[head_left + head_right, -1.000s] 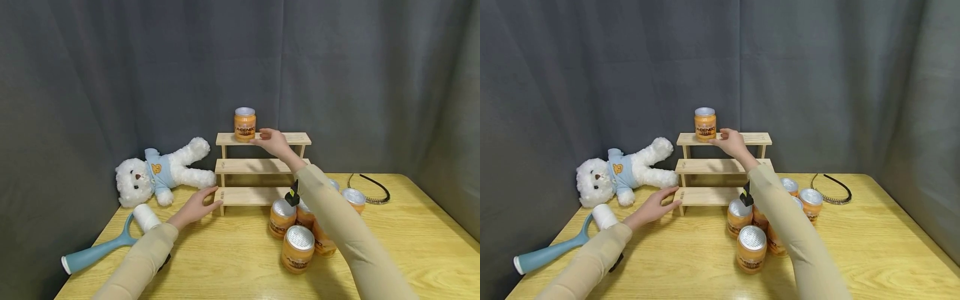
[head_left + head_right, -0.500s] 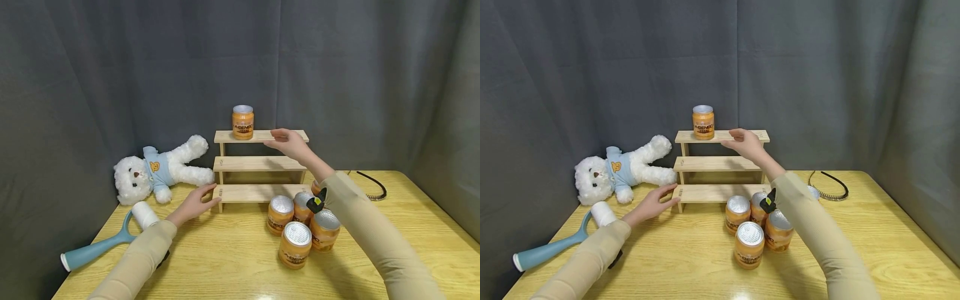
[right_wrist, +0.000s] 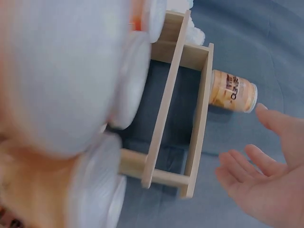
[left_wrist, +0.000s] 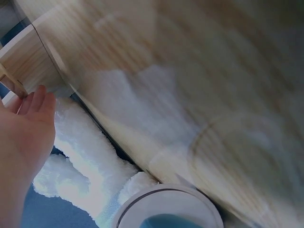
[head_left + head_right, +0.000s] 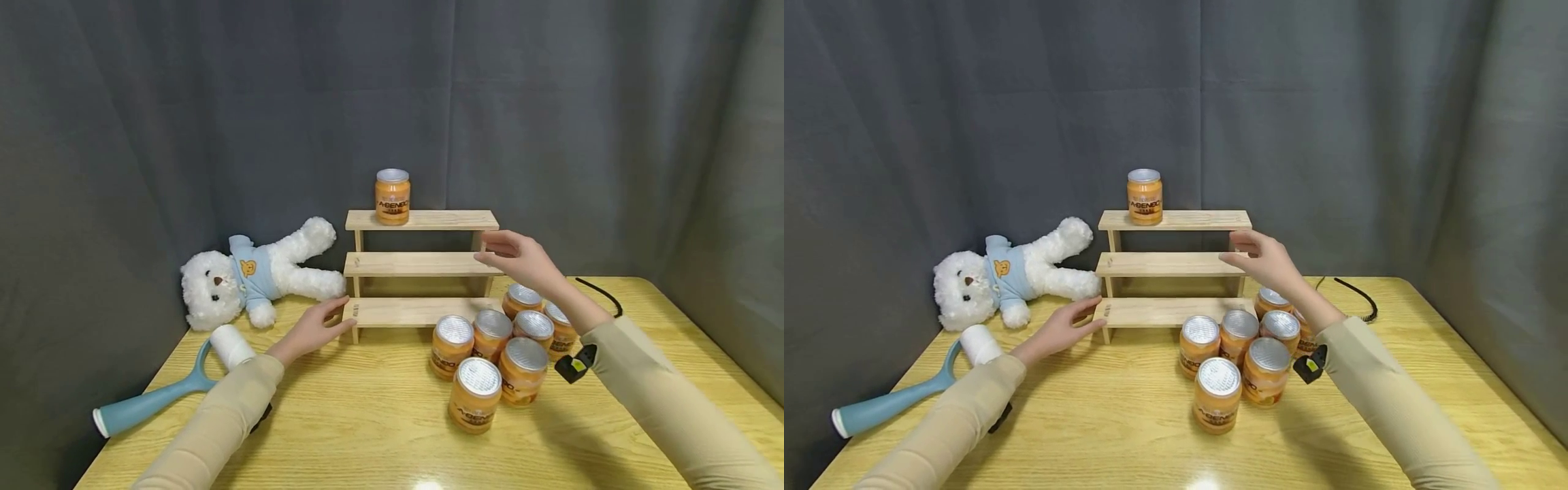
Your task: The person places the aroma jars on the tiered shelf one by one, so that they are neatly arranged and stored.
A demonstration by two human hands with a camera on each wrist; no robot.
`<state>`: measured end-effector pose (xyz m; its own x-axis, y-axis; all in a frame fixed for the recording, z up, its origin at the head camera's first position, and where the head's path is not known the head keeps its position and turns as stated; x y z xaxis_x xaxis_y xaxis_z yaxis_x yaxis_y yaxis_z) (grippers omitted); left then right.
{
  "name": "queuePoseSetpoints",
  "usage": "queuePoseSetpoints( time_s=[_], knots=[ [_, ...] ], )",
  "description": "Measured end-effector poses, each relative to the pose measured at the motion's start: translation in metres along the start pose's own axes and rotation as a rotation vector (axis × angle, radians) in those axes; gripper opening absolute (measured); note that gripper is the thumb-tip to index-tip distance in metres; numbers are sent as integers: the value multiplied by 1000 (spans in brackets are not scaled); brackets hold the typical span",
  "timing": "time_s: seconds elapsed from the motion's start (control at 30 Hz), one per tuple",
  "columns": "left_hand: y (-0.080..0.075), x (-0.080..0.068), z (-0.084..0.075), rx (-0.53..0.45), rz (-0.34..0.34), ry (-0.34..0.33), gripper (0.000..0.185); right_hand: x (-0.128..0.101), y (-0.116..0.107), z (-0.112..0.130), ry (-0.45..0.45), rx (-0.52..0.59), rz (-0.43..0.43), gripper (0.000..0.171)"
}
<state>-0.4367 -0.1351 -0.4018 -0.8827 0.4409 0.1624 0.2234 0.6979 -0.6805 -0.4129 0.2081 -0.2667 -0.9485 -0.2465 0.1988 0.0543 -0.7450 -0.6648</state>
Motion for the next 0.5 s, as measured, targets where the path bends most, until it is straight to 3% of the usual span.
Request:
queuePoseSetpoints(
  time_s=[0.33, 0.5],
  knots=[
    [-2, -1, 1, 58, 4, -15, 68, -38, -20, -31, 0, 8, -41, 62],
    [-1, -1, 1, 58, 1, -19, 67, -55, -28, -49, -11, -66, -42, 55]
  ],
)
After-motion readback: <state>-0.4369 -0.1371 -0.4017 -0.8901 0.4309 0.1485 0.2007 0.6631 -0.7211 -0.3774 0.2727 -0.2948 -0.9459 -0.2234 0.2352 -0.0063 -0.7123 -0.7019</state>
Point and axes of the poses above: each hand's wrist, its own x-axis towards the middle knuckle, its own y-axis out of the palm, z = x × y, the point moved 7 cm from there along x, towards the middle knuckle, and after that the axes turned 2 degrees about z, right-handed, at the moved point
